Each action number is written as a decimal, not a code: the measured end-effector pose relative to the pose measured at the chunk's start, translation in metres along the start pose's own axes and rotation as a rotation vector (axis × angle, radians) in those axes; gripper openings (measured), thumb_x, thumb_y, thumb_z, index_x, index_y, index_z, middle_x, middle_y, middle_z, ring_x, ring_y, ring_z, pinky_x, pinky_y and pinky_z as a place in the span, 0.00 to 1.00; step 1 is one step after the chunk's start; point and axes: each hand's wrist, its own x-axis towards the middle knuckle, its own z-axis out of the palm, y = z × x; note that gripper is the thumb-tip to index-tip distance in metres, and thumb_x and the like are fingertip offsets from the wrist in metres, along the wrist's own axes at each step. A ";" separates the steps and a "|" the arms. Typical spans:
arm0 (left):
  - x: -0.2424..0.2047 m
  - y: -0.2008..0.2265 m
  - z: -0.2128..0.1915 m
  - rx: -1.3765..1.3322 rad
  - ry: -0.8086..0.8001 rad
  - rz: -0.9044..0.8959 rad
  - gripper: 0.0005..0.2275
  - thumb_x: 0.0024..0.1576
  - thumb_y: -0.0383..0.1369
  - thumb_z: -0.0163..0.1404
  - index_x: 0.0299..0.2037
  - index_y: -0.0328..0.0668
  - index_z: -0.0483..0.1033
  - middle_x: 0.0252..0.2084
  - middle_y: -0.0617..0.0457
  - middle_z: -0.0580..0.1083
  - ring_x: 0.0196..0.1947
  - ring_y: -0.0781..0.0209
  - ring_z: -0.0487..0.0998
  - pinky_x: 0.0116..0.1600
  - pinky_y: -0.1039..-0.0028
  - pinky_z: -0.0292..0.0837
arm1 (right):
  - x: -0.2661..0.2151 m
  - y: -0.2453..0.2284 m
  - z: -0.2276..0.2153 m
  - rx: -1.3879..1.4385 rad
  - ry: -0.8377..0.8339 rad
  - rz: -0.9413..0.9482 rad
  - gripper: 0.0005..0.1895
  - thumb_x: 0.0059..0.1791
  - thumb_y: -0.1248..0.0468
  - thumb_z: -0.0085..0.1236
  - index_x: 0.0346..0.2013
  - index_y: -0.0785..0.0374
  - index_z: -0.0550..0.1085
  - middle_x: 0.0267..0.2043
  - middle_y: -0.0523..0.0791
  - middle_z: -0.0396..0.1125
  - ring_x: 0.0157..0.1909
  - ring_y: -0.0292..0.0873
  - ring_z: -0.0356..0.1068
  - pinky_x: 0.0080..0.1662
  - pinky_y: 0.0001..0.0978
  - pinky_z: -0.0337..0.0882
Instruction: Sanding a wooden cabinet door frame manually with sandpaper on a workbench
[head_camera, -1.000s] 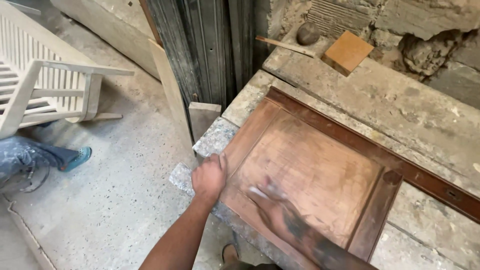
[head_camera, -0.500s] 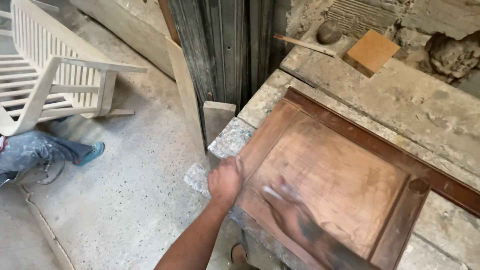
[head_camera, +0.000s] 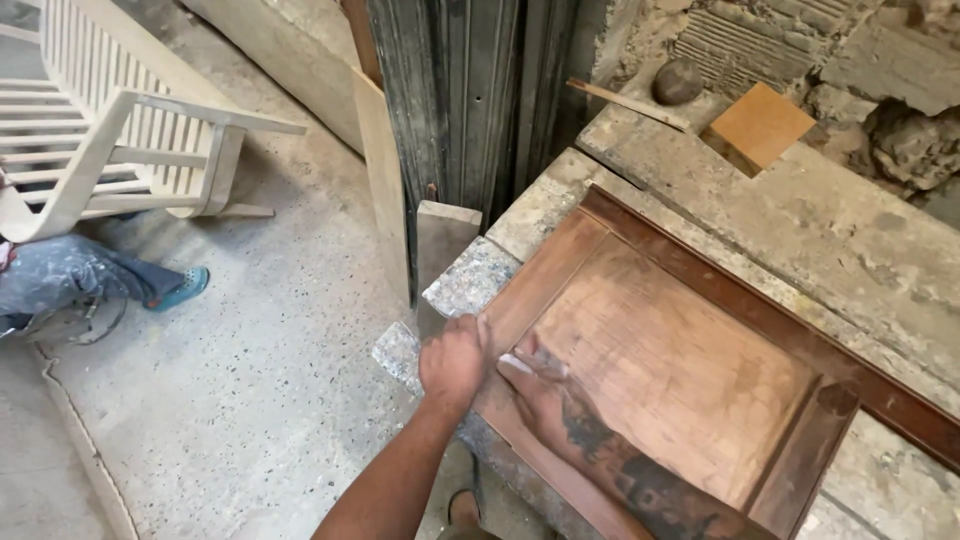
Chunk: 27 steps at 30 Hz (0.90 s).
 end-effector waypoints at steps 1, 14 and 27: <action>0.001 0.000 0.001 0.013 0.023 0.015 0.20 0.67 0.46 0.37 0.37 0.42 0.77 0.32 0.42 0.78 0.26 0.32 0.80 0.34 0.42 0.74 | 0.006 -0.002 -0.007 0.023 -0.109 0.034 0.15 0.50 0.72 0.52 0.52 0.61 0.71 0.49 0.52 0.68 0.51 0.54 0.69 0.61 0.50 0.63; 0.006 0.003 -0.004 0.020 -0.059 -0.024 0.19 0.67 0.47 0.36 0.40 0.42 0.76 0.36 0.39 0.78 0.30 0.29 0.81 0.37 0.39 0.73 | -0.029 0.038 0.075 1.584 0.135 1.310 0.23 0.57 0.57 0.43 0.63 0.66 0.68 0.62 0.50 0.67 0.65 0.39 0.65 0.68 0.25 0.55; 0.005 0.003 -0.006 0.000 0.039 0.035 0.19 0.67 0.45 0.37 0.36 0.41 0.76 0.32 0.40 0.77 0.24 0.30 0.79 0.32 0.40 0.72 | 0.027 -0.017 -0.021 0.546 -0.419 1.264 0.15 0.53 0.42 0.49 0.34 0.46 0.71 0.30 0.39 0.64 0.34 0.36 0.65 0.42 0.33 0.65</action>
